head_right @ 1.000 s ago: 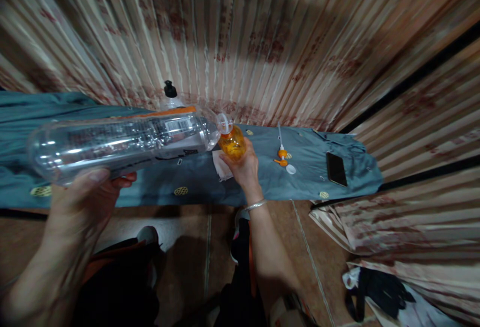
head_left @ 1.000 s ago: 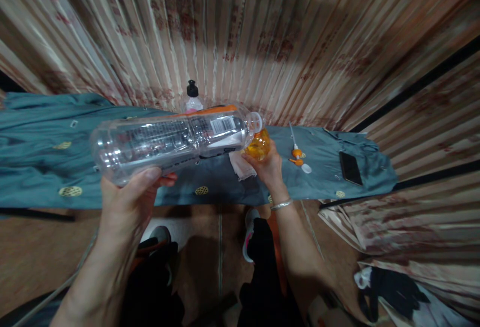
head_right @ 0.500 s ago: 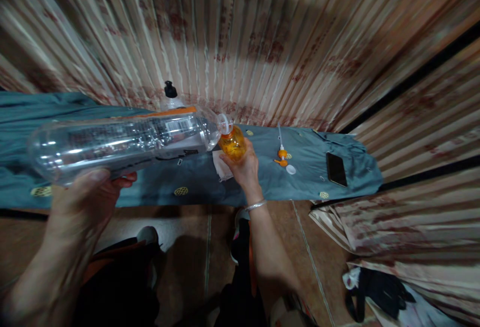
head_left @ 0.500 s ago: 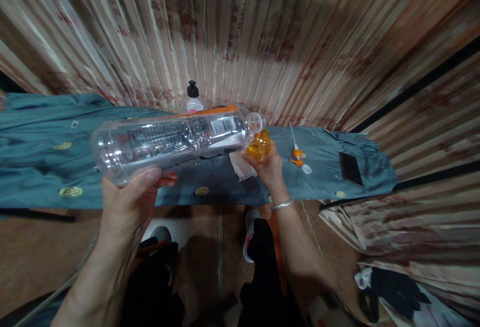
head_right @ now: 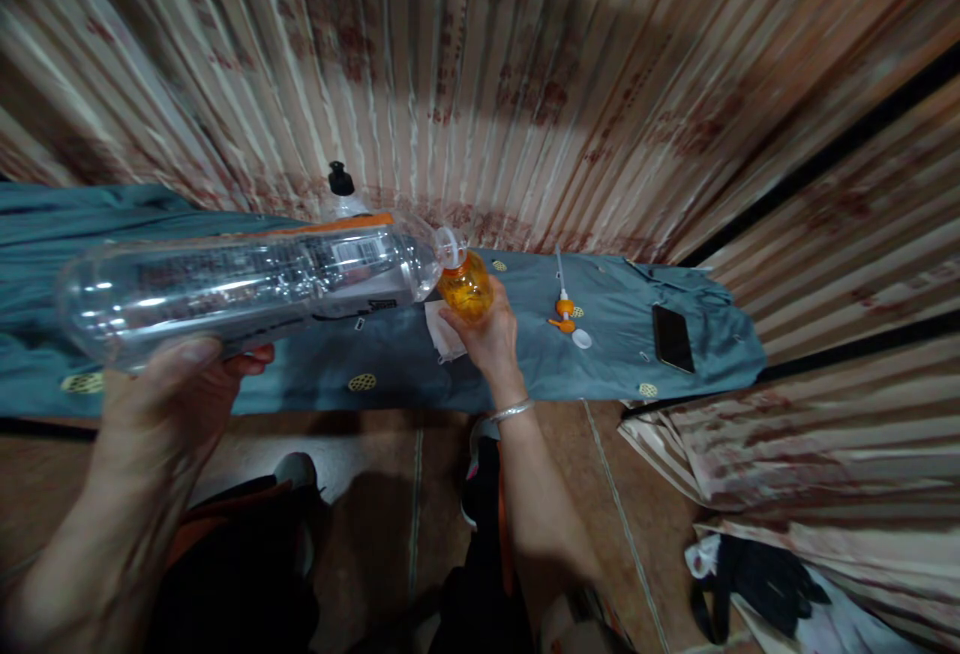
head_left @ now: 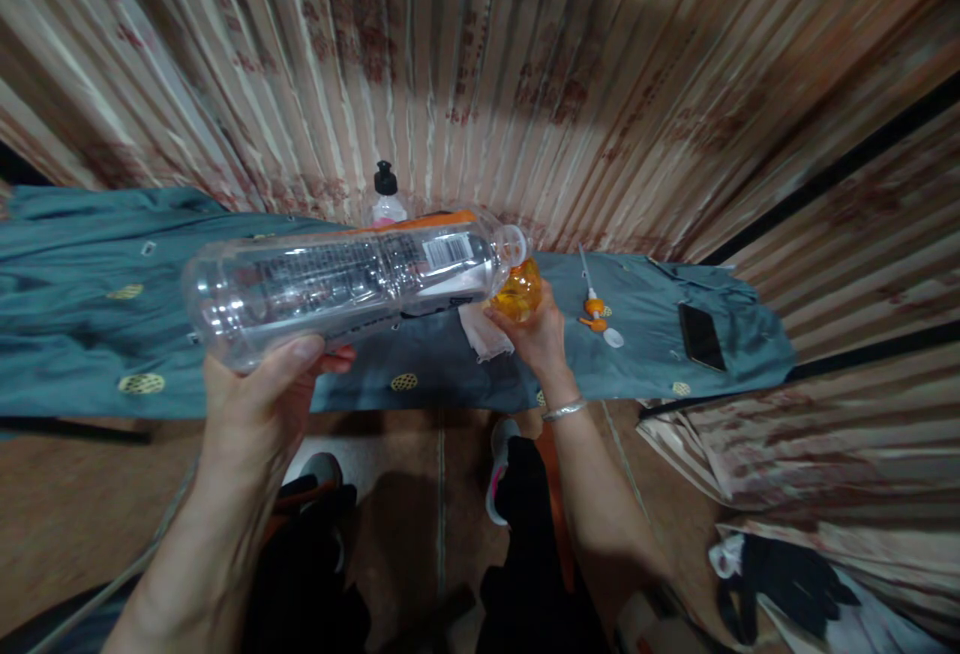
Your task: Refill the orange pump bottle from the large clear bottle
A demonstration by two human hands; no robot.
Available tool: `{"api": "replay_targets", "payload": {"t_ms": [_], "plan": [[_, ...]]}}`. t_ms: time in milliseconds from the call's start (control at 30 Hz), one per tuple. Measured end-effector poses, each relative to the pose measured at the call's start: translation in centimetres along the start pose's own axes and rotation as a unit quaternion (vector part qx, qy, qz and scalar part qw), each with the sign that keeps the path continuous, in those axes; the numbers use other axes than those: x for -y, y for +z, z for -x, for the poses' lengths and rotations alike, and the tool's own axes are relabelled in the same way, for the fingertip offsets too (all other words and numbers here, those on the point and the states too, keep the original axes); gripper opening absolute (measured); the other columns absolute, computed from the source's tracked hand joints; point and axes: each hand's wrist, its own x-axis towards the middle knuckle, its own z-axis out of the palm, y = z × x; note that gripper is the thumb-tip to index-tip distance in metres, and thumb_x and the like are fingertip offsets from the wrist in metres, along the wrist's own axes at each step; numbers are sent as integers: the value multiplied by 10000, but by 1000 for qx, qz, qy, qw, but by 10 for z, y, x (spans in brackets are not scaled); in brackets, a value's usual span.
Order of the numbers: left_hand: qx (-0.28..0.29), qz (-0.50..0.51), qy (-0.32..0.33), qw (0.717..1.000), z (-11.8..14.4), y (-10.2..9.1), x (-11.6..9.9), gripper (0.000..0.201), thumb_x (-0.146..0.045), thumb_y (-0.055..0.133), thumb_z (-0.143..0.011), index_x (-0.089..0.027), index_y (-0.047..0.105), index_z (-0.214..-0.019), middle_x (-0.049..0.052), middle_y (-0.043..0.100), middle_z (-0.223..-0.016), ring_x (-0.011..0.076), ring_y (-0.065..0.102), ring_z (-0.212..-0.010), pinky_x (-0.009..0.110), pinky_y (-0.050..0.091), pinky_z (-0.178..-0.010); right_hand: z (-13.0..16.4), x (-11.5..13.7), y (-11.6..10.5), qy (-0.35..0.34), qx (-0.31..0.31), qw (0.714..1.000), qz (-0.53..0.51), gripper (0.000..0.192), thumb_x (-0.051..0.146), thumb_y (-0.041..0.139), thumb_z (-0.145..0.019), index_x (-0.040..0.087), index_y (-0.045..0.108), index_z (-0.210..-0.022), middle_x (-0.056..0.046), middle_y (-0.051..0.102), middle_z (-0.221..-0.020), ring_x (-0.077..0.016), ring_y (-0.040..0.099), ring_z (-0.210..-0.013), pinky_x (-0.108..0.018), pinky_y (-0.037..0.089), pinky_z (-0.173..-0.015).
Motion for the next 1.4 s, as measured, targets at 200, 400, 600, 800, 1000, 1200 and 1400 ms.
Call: {"api": "replay_targets", "payload": {"t_ms": [200,400,600,800,1000,1200,1400], "plan": [[3,5,1,1000,1,-1,0,141,-158,768,-496,-169,704,-621,4,695,-529,134,643,-422,177,551,-408,0,-1,1,-2,-3,1000,-6,751,473,864,-640,184,543,-1255,-125,733,-1163,-305,715,-1048,-424,580,-885],[-6,2,-4,1000,0,-1,0,114,-166,755,-484,-167,716,-591,-5,695,-517,133,641,-409,179,548,-397,0,-2,1,-6,0,1000,-8,745,441,865,-641,171,546,-1257,-127,730,-1166,-300,706,-1056,-421,567,-902],[-3,2,5,1000,-1,-1,3,74,-179,744,-488,-169,708,-552,-2,689,-500,127,638,-400,169,542,-387,1,0,0,7,4,1000,-7,734,469,860,-646,189,553,-1251,-114,737,-1157,-299,715,-1043,-414,575,-877],[-16,10,-12,1000,-2,-1,2,137,-170,750,-464,-166,716,-596,-8,693,-505,132,632,-386,181,547,-376,1,1,0,-3,-5,1000,-4,739,487,861,-646,178,560,-1246,-127,733,-1169,-301,715,-1050,-414,576,-883],[-11,10,-7,1000,-2,-1,1,111,-167,750,-467,-163,713,-571,-7,692,-496,128,636,-385,165,546,-382,1,1,0,5,-5,1000,6,759,508,862,-635,179,558,-1247,-119,743,-1130,-306,722,-1018,-416,581,-851],[-15,11,-14,1000,-2,0,2,119,-175,753,-463,-172,718,-577,-5,699,-514,130,639,-391,173,549,-379,0,0,0,4,-6,1000,2,750,457,874,-629,172,558,-1246,-124,739,-1140,-301,719,-1023,-410,579,-861],[-16,6,-7,1000,-1,1,1,102,-181,749,-471,-175,711,-566,-8,689,-500,125,635,-390,168,548,-384,1,0,1,8,-2,1000,-3,761,460,873,-631,172,549,-1257,-126,736,-1153,-303,715,-1045,-420,578,-882]]}}
